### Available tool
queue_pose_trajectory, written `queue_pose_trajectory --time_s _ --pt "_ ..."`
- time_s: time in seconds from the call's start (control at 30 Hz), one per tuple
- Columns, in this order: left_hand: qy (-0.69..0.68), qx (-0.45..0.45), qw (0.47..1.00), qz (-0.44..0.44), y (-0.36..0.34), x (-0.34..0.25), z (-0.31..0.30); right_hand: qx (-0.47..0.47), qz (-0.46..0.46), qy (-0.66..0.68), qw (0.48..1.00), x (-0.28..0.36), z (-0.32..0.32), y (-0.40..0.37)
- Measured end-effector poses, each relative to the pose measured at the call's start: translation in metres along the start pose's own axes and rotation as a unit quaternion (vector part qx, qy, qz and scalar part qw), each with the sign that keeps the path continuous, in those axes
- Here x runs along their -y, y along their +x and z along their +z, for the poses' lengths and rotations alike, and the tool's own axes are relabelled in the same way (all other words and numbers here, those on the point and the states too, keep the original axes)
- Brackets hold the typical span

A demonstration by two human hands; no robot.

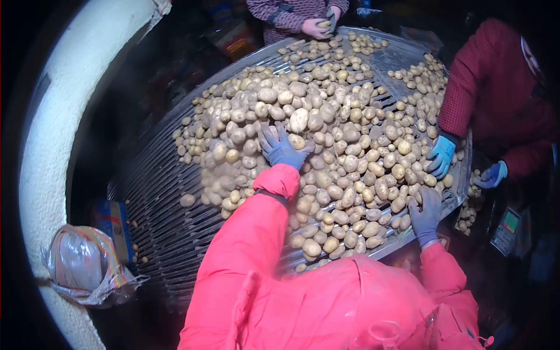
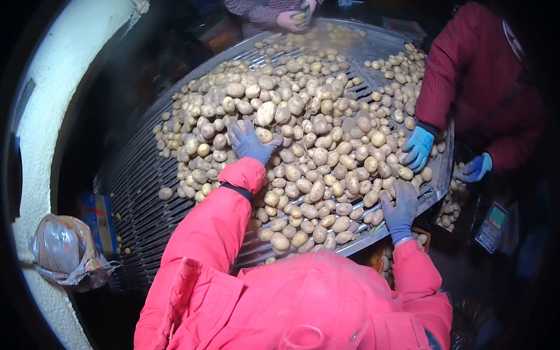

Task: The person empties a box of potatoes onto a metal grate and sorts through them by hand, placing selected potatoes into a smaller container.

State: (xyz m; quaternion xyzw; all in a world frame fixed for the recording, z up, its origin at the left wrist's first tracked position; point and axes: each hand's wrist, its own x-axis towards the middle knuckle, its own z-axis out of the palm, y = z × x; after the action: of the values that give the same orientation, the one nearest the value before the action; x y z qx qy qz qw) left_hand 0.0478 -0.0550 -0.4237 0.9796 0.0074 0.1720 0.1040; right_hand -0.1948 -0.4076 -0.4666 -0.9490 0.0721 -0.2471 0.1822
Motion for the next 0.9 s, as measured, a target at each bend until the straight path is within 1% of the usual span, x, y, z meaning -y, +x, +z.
queue_pose_trajectory --time_s 0.07,0.13,0.2,0.23,0.27,0.33,0.4,0.47,0.5,0.53,0.6,0.67,0.7,0.73,0.83,0.9 --pt "0.029 0.053 0.998 0.009 0.016 -0.015 0.0 0.004 0.007 0.01 1.0 -0.004 0.002 0.0" --pt "0.043 0.051 0.998 0.005 0.03 -0.032 0.004 0.007 0.009 -0.002 1.0 -0.007 0.005 -0.001" --pt "-0.055 0.127 0.987 0.088 0.052 -0.039 0.007 -0.014 0.003 -0.014 1.0 -0.005 0.006 -0.003" --pt "-0.061 0.168 0.981 0.08 0.065 -0.048 0.01 -0.012 0.009 -0.005 1.0 -0.006 0.006 -0.003" --pt "-0.064 0.168 0.98 0.085 0.076 -0.058 0.014 -0.009 0.014 0.004 1.0 -0.007 0.006 -0.003" --pt "-0.078 0.234 0.965 0.087 0.093 -0.078 0.022 -0.018 0.02 -0.013 1.0 -0.008 0.007 -0.005" --pt "-0.087 0.239 0.962 0.103 0.105 -0.101 0.032 0.016 0.031 0.021 0.999 -0.012 0.006 -0.005" --pt "-0.092 0.319 0.931 0.151 0.114 -0.125 0.057 0.011 0.046 0.008 0.999 -0.007 0.004 -0.001" --pt "-0.155 0.296 0.932 0.143 0.109 -0.134 0.069 0.01 0.041 0.005 0.999 -0.004 0.001 0.001" --pt "-0.157 0.3 0.929 0.147 0.106 -0.144 0.072 0.01 0.036 0.004 0.999 -0.003 -0.001 0.002" --pt "-0.267 0.404 0.847 0.218 0.103 -0.164 0.076 0.017 0.05 0.008 0.999 -0.003 0.0 0.003" --pt "-0.161 0.343 0.887 0.264 0.061 -0.183 0.061 0.014 0.04 0.012 0.999 -0.004 0.001 0.001" --pt "-0.087 0.375 0.884 0.266 0.05 -0.194 0.043 0.017 0.037 0.013 0.999 -0.005 0.002 0.001" --pt "-0.106 0.325 0.897 0.282 0.039 -0.191 0.045 0.012 0.033 0.007 0.999 -0.005 0.003 0.001" --pt "-0.14 0.343 0.878 0.304 0.016 -0.179 0.046 0.007 0.026 0.009 1.0 -0.004 0.002 0.002" --pt "-0.131 0.356 0.861 0.337 -0.009 -0.172 0.024 0.008 0.02 0.02 1.0 -0.001 0.0 0.005"
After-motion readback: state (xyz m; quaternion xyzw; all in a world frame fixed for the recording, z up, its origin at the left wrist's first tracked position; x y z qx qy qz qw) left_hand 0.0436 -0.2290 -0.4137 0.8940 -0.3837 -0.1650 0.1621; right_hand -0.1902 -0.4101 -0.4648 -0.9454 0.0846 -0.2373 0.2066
